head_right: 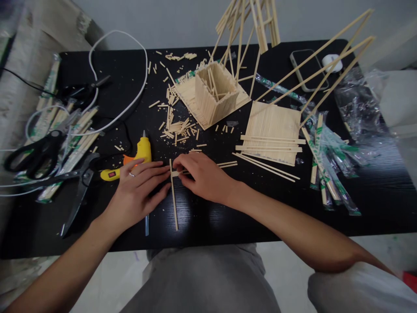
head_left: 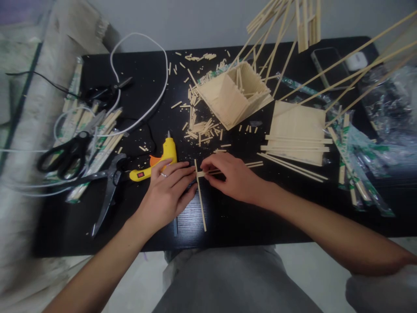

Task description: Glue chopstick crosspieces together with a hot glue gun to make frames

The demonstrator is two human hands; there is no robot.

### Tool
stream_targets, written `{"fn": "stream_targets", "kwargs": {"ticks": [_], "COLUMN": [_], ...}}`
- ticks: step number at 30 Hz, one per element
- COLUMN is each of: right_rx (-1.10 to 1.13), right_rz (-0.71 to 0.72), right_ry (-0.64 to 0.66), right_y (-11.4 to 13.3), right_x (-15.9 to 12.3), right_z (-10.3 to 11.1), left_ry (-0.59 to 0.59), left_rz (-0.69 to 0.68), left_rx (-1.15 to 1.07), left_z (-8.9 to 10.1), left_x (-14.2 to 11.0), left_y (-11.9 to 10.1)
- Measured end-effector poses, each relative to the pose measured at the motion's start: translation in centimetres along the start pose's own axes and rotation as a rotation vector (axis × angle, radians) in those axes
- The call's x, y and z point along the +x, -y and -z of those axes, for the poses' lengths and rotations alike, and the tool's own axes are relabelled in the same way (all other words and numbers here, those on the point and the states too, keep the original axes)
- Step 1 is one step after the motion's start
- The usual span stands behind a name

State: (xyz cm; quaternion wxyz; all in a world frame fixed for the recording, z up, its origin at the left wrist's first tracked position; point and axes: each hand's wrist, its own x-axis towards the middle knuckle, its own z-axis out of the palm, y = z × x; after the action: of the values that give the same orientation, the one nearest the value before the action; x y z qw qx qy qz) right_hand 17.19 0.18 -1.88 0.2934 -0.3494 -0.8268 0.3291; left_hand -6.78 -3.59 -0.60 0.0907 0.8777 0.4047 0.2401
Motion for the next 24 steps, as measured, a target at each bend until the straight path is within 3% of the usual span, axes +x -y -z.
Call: {"fn": "stream_targets", "kwargs": {"ticks": [24], "right_rx": [0.017], "right_rz": [-0.007], "right_ry": [0.009], "right_y": [-0.05], "right_x": [0.10], "right_z": [-0.13], "left_ry": [-0.010], "left_rz": [-0.004], "left_rx": [0.028], "left_z": [-0.01], "left_x": [0.09], "left_y": [-0.04]}}
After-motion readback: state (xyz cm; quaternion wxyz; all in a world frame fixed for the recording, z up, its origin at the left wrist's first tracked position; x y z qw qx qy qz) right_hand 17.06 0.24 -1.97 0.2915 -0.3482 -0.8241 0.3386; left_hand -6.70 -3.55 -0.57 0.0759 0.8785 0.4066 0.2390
